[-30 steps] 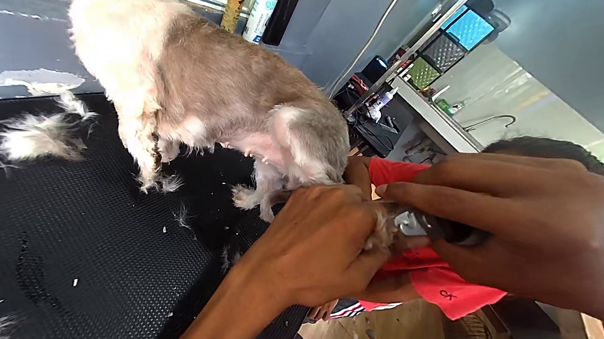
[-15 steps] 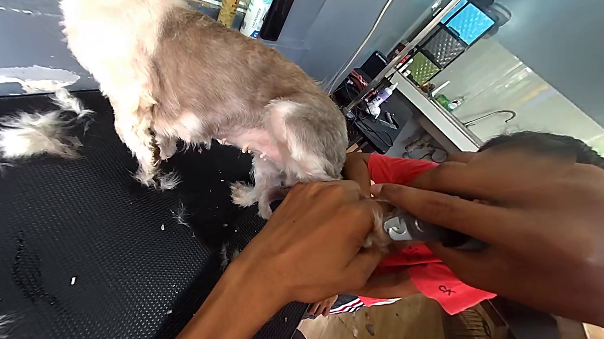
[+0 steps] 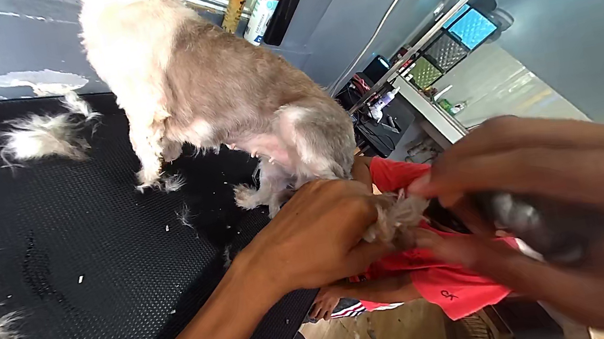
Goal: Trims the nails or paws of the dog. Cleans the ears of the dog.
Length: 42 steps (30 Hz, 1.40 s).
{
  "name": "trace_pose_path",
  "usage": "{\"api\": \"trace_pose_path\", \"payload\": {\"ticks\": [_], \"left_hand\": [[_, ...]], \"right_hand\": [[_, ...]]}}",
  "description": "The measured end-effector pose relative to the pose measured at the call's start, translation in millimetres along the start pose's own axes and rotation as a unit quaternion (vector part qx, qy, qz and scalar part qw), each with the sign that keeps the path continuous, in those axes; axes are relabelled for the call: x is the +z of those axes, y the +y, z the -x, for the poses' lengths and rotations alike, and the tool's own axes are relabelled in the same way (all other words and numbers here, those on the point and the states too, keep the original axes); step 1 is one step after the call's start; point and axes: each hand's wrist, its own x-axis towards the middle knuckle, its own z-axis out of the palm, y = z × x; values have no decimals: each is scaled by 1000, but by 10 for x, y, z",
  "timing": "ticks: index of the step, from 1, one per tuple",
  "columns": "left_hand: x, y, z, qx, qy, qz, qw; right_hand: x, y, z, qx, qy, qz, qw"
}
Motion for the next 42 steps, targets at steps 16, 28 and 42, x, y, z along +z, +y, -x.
{"api": "trace_pose_path", "payload": {"ticks": [16,28,42], "left_hand": [[51,-179,-43,61,157,103,980],[146,-289,-11,101,194,109,970],[289,-334,-4,50,198,134,970]], "right_hand": [[294,-182,-263,-54,-17,168,984],[363,-92,-200,-3,102,159,982],[379,155,-27,132,108,-40,984]]}}
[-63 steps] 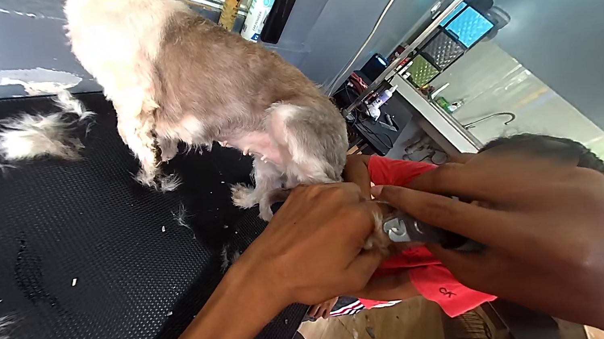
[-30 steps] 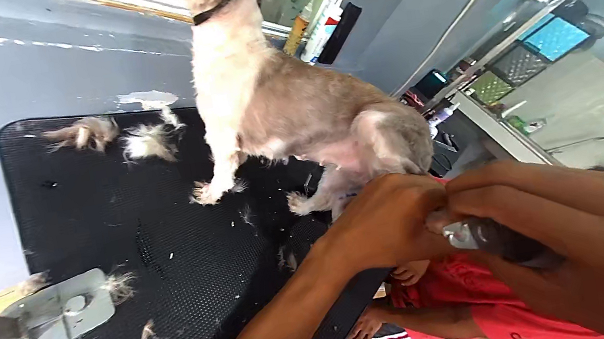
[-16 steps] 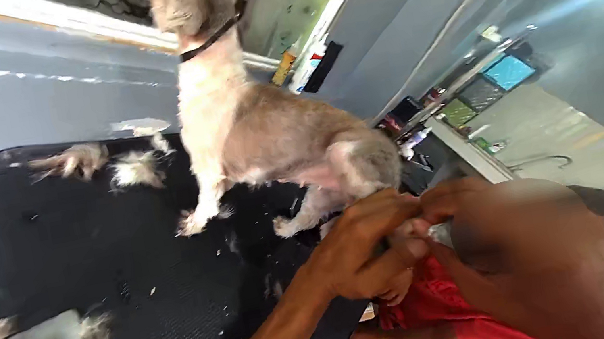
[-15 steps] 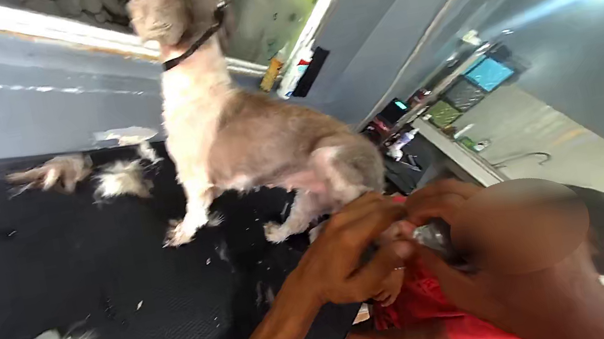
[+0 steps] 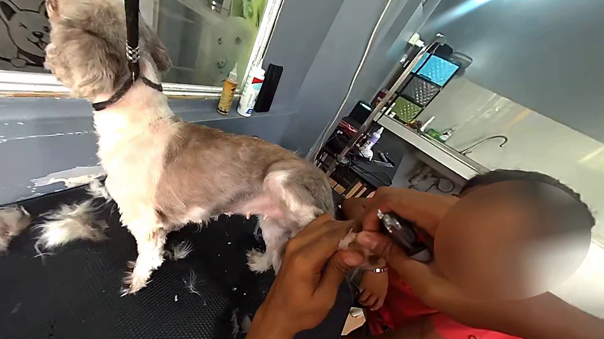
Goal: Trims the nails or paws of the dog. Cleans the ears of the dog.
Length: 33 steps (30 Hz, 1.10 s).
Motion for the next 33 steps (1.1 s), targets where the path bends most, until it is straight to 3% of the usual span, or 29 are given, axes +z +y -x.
{"api": "trace_pose_path", "payload": {"ticks": [6,12,18,21,24,28,33], "left_hand": [[59,88,15,-94,26,76,992],[89,106,-40,-31,43,96,994],[63,142,-58,-53,53,127,989],[28,179,-79,-64,54,145,986],[-17,204,-87,-73,53,159,983],[-38,208,-96,-74,58,166,982],[-35,227,-114,-74,66,187,977]], "right_hand": [[-81,-11,28,74,-21,-38,996],[-100,20,110,142,-14,-136,980],[-169,60,119,131,-26,-157,979],[-236,74,78,86,-24,-131,987],[-237,108,3,-28,41,31,998],[-209,173,-144,-190,88,243,947],[-169,191,-310,-286,22,267,920]]}}
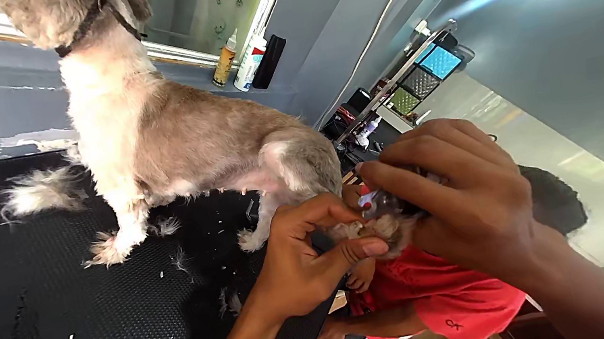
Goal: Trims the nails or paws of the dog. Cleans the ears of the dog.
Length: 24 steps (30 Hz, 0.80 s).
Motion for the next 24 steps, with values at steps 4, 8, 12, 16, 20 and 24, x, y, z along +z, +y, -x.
{"api": "trace_pose_path", "payload": {"ticks": [4,8,12,16,20,24], "left_hand": [[5,24,-14,-4,-4,18,1000],[21,39,-23,-12,-5,20,1000],[36,63,-24,-19,-3,13,1000],[53,78,-26,-15,5,1,1000],[58,88,-21,-17,8,-18,1000],[60,96,-26,-16,5,-26,1000]], "right_hand": [[-27,11,-7,-39,-15,-10,999],[-60,-5,-16,-53,-36,-5,998],[-77,-9,-14,-52,-45,-5,998],[-93,-4,-4,-55,-54,-6,997],[-103,0,21,-48,-55,-7,997],[-114,-2,35,-46,-60,-12,997]]}}
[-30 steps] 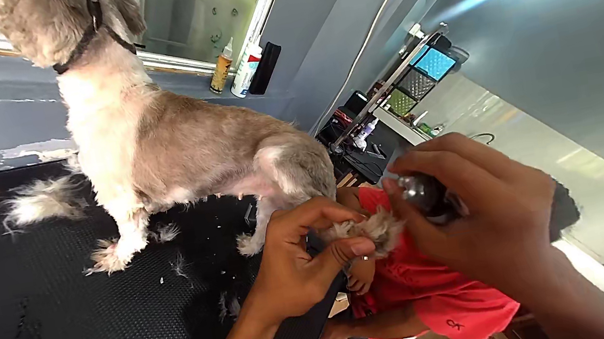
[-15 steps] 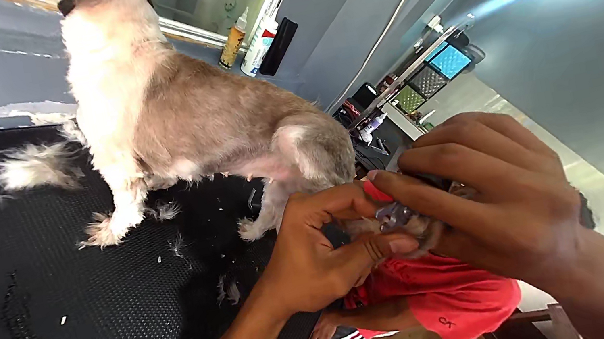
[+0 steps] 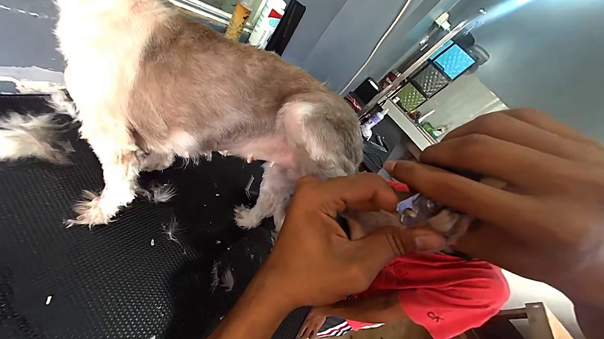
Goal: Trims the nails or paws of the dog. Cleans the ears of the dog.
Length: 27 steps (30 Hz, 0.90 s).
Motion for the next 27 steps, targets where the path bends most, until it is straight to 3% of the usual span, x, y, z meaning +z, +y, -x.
{"api": "trace_pose_path", "payload": {"ticks": [27], "left_hand": [[-28,52,-20,16,-7,-1,1000]], "right_hand": [[89,-39,5,15,60,-16,998]]}}
